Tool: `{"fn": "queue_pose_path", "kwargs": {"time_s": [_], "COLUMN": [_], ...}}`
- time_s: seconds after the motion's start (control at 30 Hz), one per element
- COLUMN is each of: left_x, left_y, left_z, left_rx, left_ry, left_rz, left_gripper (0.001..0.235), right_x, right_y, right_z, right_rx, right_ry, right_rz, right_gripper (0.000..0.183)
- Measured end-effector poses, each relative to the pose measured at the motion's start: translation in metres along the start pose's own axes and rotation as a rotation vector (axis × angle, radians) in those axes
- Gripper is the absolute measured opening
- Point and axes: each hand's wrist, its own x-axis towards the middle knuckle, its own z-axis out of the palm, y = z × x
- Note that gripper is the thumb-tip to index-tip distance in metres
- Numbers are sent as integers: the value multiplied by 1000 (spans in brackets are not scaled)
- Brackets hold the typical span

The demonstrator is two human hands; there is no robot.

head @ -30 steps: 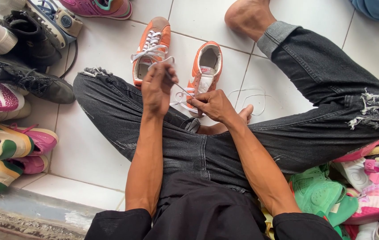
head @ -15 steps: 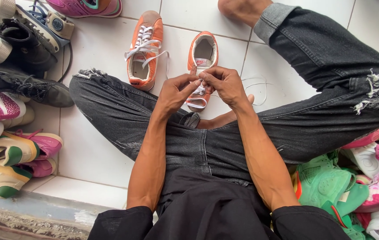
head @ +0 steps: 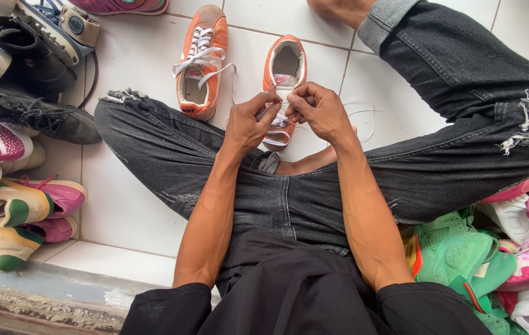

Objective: Threading shoelaces through the eyelets of an orange sneaker.

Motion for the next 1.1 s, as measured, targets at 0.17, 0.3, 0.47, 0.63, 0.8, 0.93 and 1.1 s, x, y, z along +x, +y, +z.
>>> {"fn": "queue_pose_path", "kwargs": {"time_s": [0.17, 0.3, 0.47, 0.63, 0.8, 0.93, 1.1], "left_x": [-1, -1, 0, 5, 8, 12, 10], "left_y": [-7, -4, -8, -7, -9, -14, -9], "left_z": [2, 5, 6, 4, 6, 10, 12], "left_rx": [269, 389, 405, 377, 337, 333, 158], "left_ry": [-12, -54, -124, -212, -242, -247, -179], "left_rz": [12, 24, -34, -180, -265, -297, -351], "left_gripper": [14, 16, 16, 19, 20, 20, 22], "right_x": [-6, -4, -1, 3, 4, 6, 4], "right_y": [-8, 1, 6, 17, 20, 23, 17], "right_z": [-12, -11, -14, -18, -16, -16, -12], "right_rx": [-415, -548, -561, -569, -557, -553, -514], "right_ry": [37, -17, -42, -67, -66, -71, -76], "right_rz": [125, 228, 223, 225, 219, 223, 240], "right_gripper": [20, 21, 22, 24, 23, 23, 23]}}
